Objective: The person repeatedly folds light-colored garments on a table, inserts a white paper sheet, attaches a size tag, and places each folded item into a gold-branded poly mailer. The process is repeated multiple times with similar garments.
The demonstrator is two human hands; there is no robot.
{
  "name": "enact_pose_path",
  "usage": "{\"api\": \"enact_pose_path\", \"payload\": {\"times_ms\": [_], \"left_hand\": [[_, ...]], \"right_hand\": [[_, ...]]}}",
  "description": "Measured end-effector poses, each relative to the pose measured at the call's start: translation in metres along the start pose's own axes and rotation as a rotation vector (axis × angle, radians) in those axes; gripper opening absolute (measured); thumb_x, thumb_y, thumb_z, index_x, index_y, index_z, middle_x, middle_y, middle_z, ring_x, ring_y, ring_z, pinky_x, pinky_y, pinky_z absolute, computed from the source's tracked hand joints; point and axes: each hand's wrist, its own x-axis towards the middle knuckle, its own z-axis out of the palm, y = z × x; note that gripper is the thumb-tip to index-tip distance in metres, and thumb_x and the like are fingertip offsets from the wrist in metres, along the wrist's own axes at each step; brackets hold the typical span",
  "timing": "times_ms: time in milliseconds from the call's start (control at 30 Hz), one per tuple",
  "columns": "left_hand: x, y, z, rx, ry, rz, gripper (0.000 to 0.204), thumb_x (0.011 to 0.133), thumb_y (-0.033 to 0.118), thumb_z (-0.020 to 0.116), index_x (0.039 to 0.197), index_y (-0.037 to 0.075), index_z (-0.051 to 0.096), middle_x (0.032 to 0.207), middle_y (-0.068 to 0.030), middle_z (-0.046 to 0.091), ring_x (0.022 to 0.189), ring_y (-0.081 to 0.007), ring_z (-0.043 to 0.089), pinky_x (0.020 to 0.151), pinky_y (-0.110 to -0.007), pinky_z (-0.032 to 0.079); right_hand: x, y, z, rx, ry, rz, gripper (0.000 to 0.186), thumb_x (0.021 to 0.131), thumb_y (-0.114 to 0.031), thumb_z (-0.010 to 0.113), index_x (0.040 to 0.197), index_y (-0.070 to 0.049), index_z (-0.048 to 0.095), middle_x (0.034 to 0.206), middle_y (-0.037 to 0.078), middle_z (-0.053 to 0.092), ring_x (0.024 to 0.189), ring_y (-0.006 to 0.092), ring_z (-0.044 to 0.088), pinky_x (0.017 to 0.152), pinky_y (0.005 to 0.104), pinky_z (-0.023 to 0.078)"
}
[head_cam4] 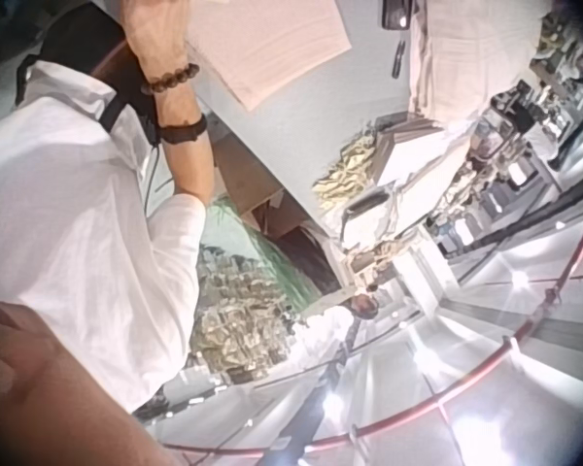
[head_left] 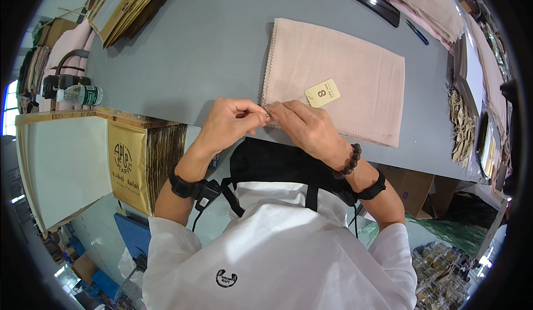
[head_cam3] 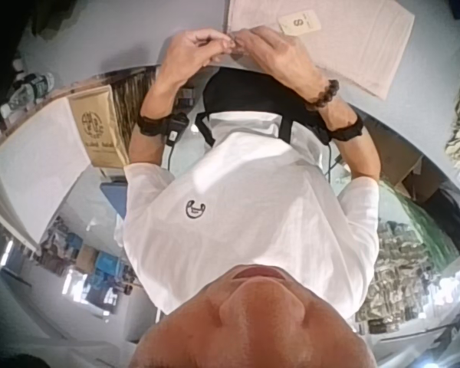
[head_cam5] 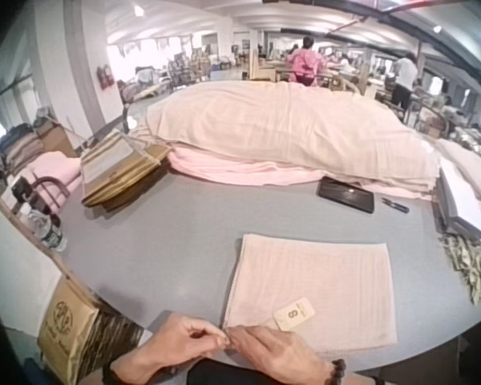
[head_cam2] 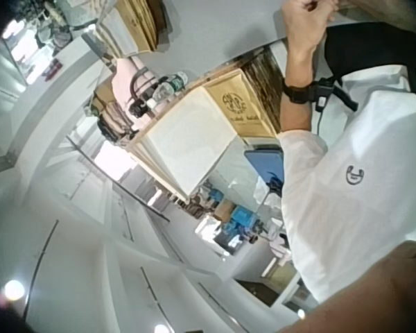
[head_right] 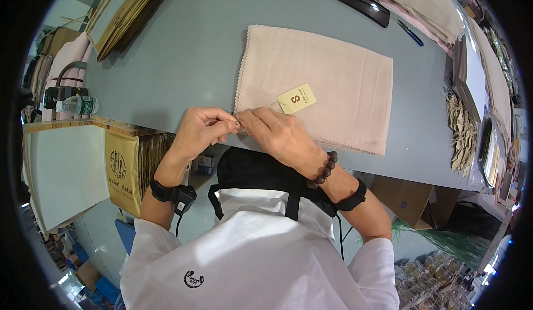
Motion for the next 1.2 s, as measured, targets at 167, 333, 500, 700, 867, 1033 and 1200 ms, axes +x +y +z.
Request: {"api": "enact_pose_path", "payload": {"times_ms": [167, 333, 500, 700, 867, 1033, 1200], "left_hand": [[0.0, 0.004, 0.0, 0.007, -0.019, -0.013, 0.016, 0.092, 0.008, 0.071, 0.097, -0.004, 0.08, 0.083, -0.0081, 0.076, 0.067, -0.01, 0.066, 0.061, -0.024, 0.053], [-0.001, 0.0, 0.002, 0.039, 0.01, 0.02, 0.016, 0.093, 0.009, 0.071, 0.096, -0.004, 0.079, 0.08, -0.0074, 0.075, 0.065, -0.0096, 0.066, 0.06, -0.024, 0.053], [-0.005, -0.006, 0.0, 0.116, 0.062, 0.047, 0.013, 0.092, 0.008, 0.071, 0.092, -0.003, 0.077, 0.075, -0.0034, 0.072, 0.064, -0.0075, 0.065, 0.059, -0.023, 0.051], [0.009, -0.004, -0.035, 0.336, 0.211, 0.185, 0.01, 0.092, 0.012, 0.072, 0.091, 0.003, 0.077, 0.072, -0.0062, 0.072, 0.065, -0.0096, 0.067, 0.062, -0.027, 0.053], [0.063, 0.018, -0.182, 1.109, 1.066, 0.746, 0.025, 0.091, 0.014, 0.069, 0.116, 0.01, 0.073, 0.113, -0.0135, 0.073, 0.103, -0.0361, 0.068, 0.09, -0.048, 0.053], [0.072, 0.034, -0.324, 1.32, 1.373, 0.311, 0.033, 0.097, 0.025, 0.063, 0.125, 0.011, 0.073, 0.12, -0.0156, 0.074, 0.11, -0.0398, 0.068, 0.095, -0.049, 0.053], [0.061, 0.036, -0.346, 1.192, 1.072, -0.133, 0.03, 0.1, 0.032, 0.062, 0.116, 0.011, 0.078, 0.118, -0.0211, 0.073, 0.11, -0.0427, 0.068, 0.09, -0.05, 0.055]], "right_hand": [[-0.001, 0.0, 0.001, 0.002, 0.009, 0.002, 0.029, 0.088, -0.007, 0.073, 0.116, -0.005, 0.066, 0.093, 0.006, 0.062, 0.077, 0.0226, 0.069, 0.064, 0.0359, 0.058], [-0.001, 0.002, 0.003, -0.016, -0.019, -0.015, 0.029, 0.087, -0.007, 0.073, 0.115, -0.006, 0.067, 0.093, 0.005, 0.062, 0.077, 0.0222, 0.068, 0.065, 0.0352, 0.058], [-0.001, -0.002, 0.005, 0.101, 0.041, 0.053, 0.026, 0.086, -0.009, 0.076, 0.111, -0.01, 0.072, 0.097, 0.002, 0.063, 0.078, 0.0219, 0.068, 0.061, 0.0353, 0.057], [0.0, -0.013, 0.004, -0.036, -0.045, 0.085, 0.026, 0.086, -0.01, 0.076, 0.111, -0.012, 0.073, 0.1, 0.0, 0.063, 0.083, 0.0211, 0.068, 0.061, 0.0351, 0.057], [-0.001, -0.009, -0.004, -0.07, -0.034, 0.125, 0.024, 0.086, -0.008, 0.077, 0.109, -0.012, 0.076, 0.099, 0.001, 0.065, 0.084, 0.0197, 0.068, 0.06, 0.0348, 0.057], [-0.013, 0.006, -0.02, -0.095, 0.046, 0.205, 0.018, 0.084, -0.008, 0.082, 0.101, -0.012, 0.078, 0.093, 0.001, 0.066, 0.078, 0.0199, 0.069, 0.059, 0.035, 0.056], [-0.019, 0.019, -0.031, -0.146, 0.106, 0.286, 0.02, 0.082, -0.01, 0.085, 0.101, -0.013, 0.078, 0.094, 0.001, 0.067, 0.076, 0.0199, 0.069, 0.058, 0.0343, 0.056]]}}
